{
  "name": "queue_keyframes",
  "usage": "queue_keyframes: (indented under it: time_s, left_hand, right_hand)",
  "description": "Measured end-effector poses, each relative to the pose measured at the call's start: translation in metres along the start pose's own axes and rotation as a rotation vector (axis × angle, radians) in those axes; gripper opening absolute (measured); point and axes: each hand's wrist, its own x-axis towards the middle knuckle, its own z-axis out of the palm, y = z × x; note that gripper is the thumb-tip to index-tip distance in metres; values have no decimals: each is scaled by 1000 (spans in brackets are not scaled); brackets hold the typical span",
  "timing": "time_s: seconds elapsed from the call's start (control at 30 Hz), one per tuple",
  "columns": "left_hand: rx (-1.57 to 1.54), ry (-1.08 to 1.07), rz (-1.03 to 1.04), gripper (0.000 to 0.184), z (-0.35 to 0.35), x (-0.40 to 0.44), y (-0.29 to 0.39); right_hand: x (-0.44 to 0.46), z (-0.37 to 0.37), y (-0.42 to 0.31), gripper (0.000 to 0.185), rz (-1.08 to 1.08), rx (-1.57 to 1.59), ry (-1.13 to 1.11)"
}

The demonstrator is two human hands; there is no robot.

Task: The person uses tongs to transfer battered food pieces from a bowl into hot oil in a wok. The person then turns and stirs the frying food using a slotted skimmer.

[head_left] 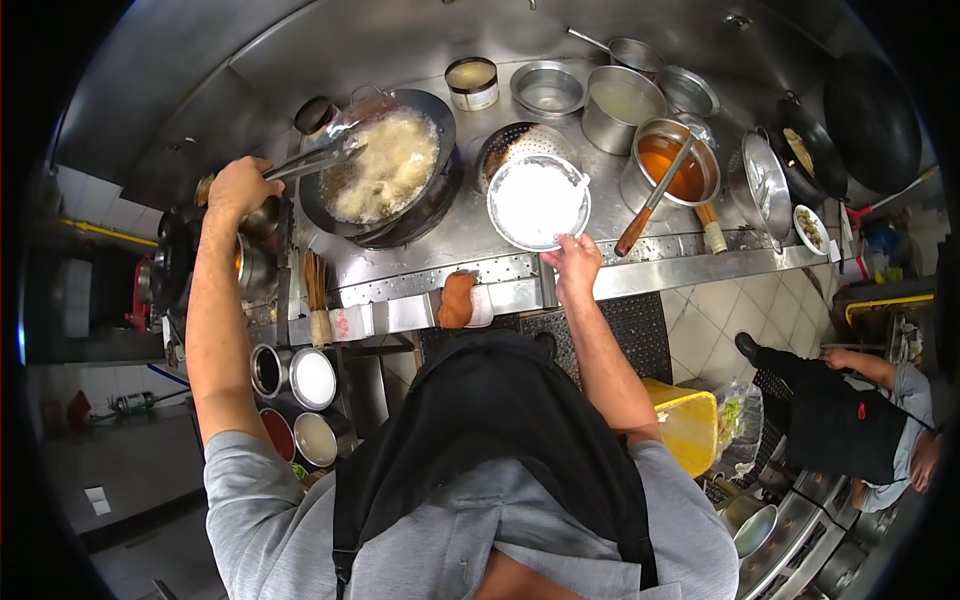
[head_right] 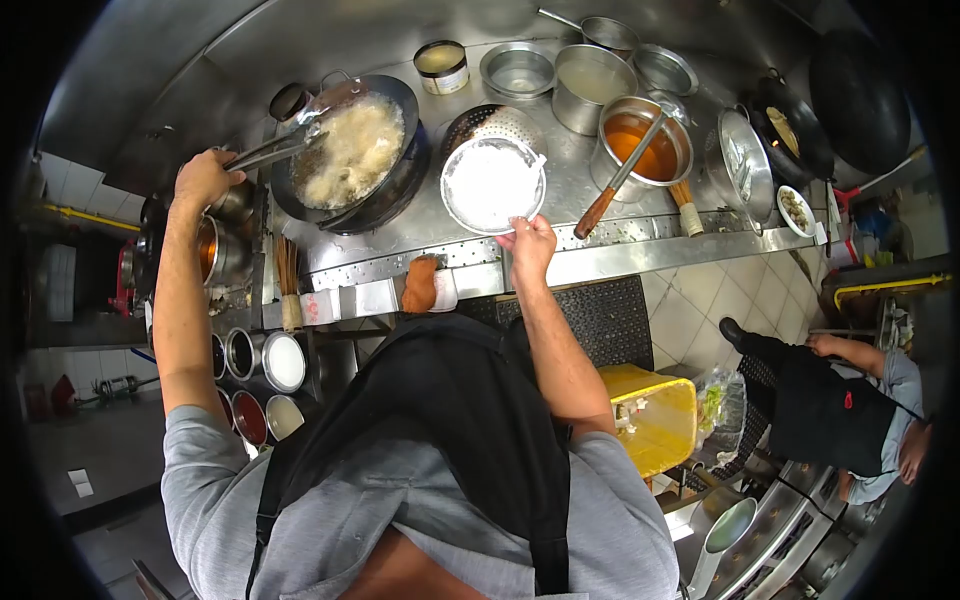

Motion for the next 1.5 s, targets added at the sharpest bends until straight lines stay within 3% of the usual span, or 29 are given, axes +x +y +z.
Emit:
queue_keyframes:
  time_s: [0.2,0.3,0.5,0.77,1.1,1.27,1.4,1.5]
  left_hand:
    - [-109,131,82,47,-40,-36,38]
    - [-131,147,283,45,-59,-58,75]
    - [-18,236,628,43,-49,-71,144]
    - [54,251,775,41,-38,-53,186]
    - [-76,334,643,38,-81,-77,128]
    - [-86,317,366,40,-103,-77,76]
    - [-37,201,158,42,-75,-38,26]
    - [34,129,114,42,-10,2,-12]
  right_hand:
    - [-2,9,-2,7,12,-38,-3]
    - [-2,14,-1,11,6,-46,-20]
    - [-4,18,3,15,-42,-98,-47]
    - [-7,19,4,9,-59,-129,-103]
    - [2,27,10,3,20,-38,-107]
    - [11,35,19,3,29,-46,-90]
    - [6,37,16,3,23,-22,-94]
    - [1,36,13,2,33,-43,-69]
